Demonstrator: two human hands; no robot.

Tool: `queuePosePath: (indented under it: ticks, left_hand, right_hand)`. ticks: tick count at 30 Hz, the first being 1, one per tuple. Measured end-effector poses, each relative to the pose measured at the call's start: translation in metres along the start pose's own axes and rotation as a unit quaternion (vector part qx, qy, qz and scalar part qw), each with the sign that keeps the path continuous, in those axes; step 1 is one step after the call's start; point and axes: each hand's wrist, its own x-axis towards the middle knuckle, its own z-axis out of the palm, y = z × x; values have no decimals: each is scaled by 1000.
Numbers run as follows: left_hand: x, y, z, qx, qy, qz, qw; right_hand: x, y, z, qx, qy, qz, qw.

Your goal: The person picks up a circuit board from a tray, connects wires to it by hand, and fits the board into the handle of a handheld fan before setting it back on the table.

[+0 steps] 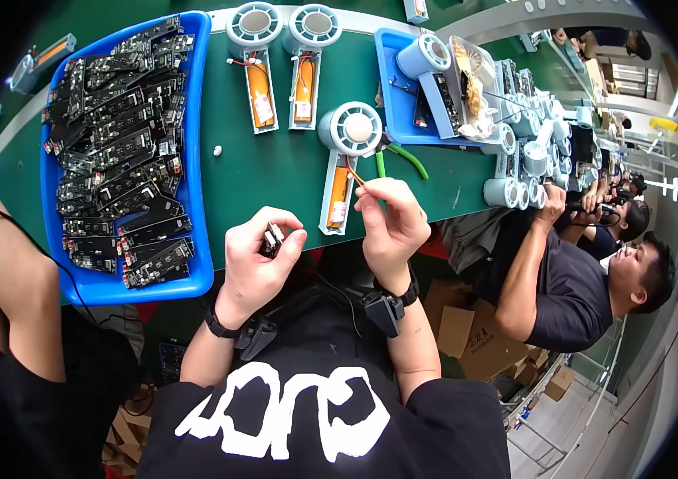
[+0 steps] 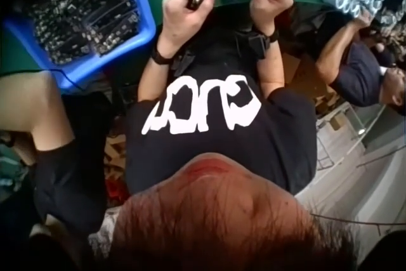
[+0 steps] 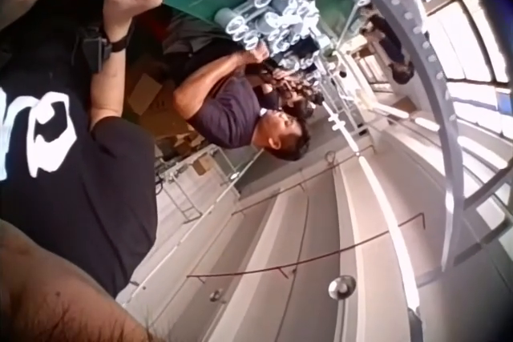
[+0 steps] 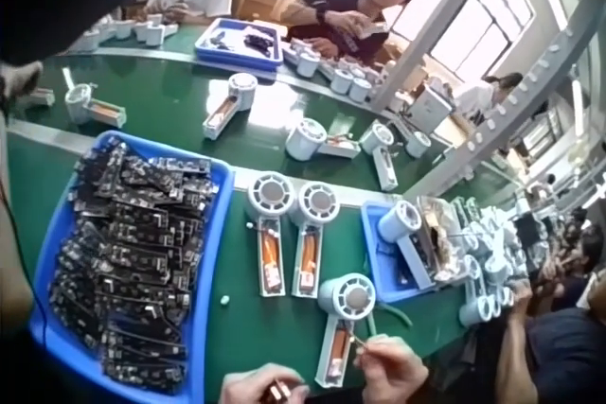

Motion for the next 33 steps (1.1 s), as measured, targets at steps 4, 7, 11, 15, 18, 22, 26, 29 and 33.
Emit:
queuePosePath:
  ticks: [4, 7, 11, 15, 18, 22, 26, 29, 33]
  left_hand:
    - [0, 2, 4, 23, 6, -9, 1000]
    - [-2, 3, 7, 47, 16, -22, 999]
    - [-4, 6, 9, 49, 13, -77, 996]
    - [-5, 5, 17, -85, 99, -87, 988]
    - [-1, 8, 25, -13, 101, -110, 989]
    - [3, 13, 35, -6, 102, -100, 990]
    - [11, 18, 40, -151, 104, -101, 978]
    - [26, 28, 47, -6, 108, -75, 991]
    - [42, 32, 54, 93, 89, -61, 990]
  right_hand:
    - [7, -1, -6, 30, 15, 36, 999]
    - [16, -2, -13, 51, 25, 73, 996]
    - [34, 6, -26, 155, -15, 172, 973]
    - [42, 16, -36, 273, -81, 224, 932]
    - [45, 11, -33, 199, -100, 231, 947]
    - [47, 19, -25, 216, -78, 170, 958]
    - [46, 13, -17, 278, -75, 235, 928]
    - [47, 10, -9, 276, -66, 227, 932]
    - [42, 18, -5, 267, -66, 210, 938]
